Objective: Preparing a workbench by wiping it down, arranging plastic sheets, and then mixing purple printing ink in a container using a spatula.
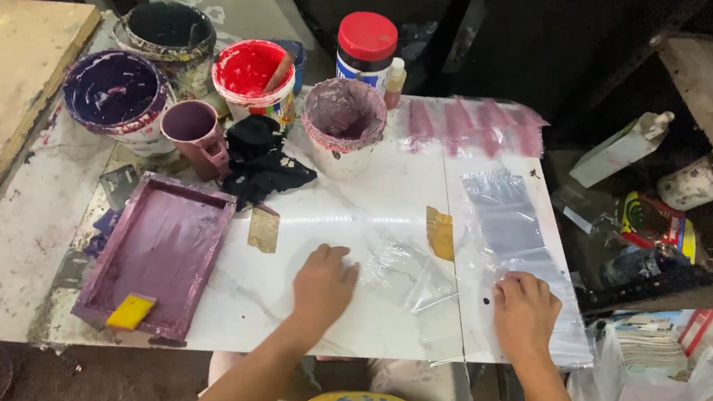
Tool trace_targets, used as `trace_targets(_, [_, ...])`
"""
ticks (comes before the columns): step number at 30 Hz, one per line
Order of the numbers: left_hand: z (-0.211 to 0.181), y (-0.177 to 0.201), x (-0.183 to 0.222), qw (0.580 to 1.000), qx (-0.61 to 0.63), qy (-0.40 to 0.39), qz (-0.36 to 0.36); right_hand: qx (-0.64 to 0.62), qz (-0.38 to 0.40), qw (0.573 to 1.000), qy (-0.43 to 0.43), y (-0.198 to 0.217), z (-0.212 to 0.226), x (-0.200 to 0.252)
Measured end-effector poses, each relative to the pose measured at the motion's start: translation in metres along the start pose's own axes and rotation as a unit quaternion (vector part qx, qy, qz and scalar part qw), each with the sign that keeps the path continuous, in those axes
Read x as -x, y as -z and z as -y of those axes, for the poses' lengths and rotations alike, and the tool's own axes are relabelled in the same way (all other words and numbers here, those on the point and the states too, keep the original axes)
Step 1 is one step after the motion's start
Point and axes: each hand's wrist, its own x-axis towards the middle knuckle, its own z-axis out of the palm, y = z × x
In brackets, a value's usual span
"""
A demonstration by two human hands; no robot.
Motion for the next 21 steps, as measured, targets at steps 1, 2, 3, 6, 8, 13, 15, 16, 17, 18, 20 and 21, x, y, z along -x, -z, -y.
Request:
trace_targets(1, [-0.003, -0.008, 0.0, 1.0, 0.001, 0.0, 0.0, 0.001, 0.0, 1.0, 0.0, 0.003, -0.001, -0.002])
trace_targets(2, [-0.007, -0.015, 0.0, 0.998, -0.045, -0.036, -0.031, -0.005, -0.014, 1.0, 0.005, 0.006, -0.002, -0.004])
trace_targets(3, [-0.01, -0.023, 0.0, 0.991, -0.09, -0.073, -0.061, -0.012, -0.028, 0.999, 0.009, 0.008, -0.003, -0.005])
trace_targets(6, [-0.021, -0.033, -0.006, 0.99, -0.123, -0.069, -0.011, 0.017, -0.136, 0.988, 0.065, 0.016, -0.028, -0.019])
trace_targets(8, [0.002, -0.081, -0.013, 0.992, -0.111, -0.057, -0.025, 0.021, -0.122, 0.992, 0.032, 0.016, -0.049, -0.021])
trace_targets(13, [0.01, -0.102, -0.022, 0.996, -0.088, -0.013, -0.005, 0.012, -0.063, 0.998, -0.018, -0.001, -0.079, -0.011])
trace_targets(15, [0.008, -0.094, -0.023, 0.997, -0.06, 0.012, 0.044, 0.005, -0.075, 0.997, 0.014, -0.004, -0.075, -0.004])
trace_targets(16, [0.008, -0.096, -0.022, 0.997, -0.062, 0.012, 0.045, 0.003, -0.075, 0.997, 0.014, -0.001, -0.071, -0.003])
trace_targets(17, [0.009, -0.098, -0.022, 0.998, -0.061, 0.007, 0.03, -0.007, -0.097, 0.995, 0.002, 0.002, -0.067, -0.001])
trace_targets(18, [0.01, -0.098, -0.022, 0.998, -0.061, 0.002, 0.016, -0.018, -0.119, 0.993, -0.01, 0.005, -0.062, 0.0])
trace_targets(20, [0.003, -0.085, -0.02, 0.999, -0.042, 0.01, 0.021, -0.068, -0.155, 0.986, 0.001, 0.03, -0.037, -0.001])
trace_targets(21, [-0.001, -0.078, -0.018, 0.999, -0.021, 0.018, 0.031, -0.114, -0.188, 0.975, 0.008, 0.043, -0.024, 0.001])
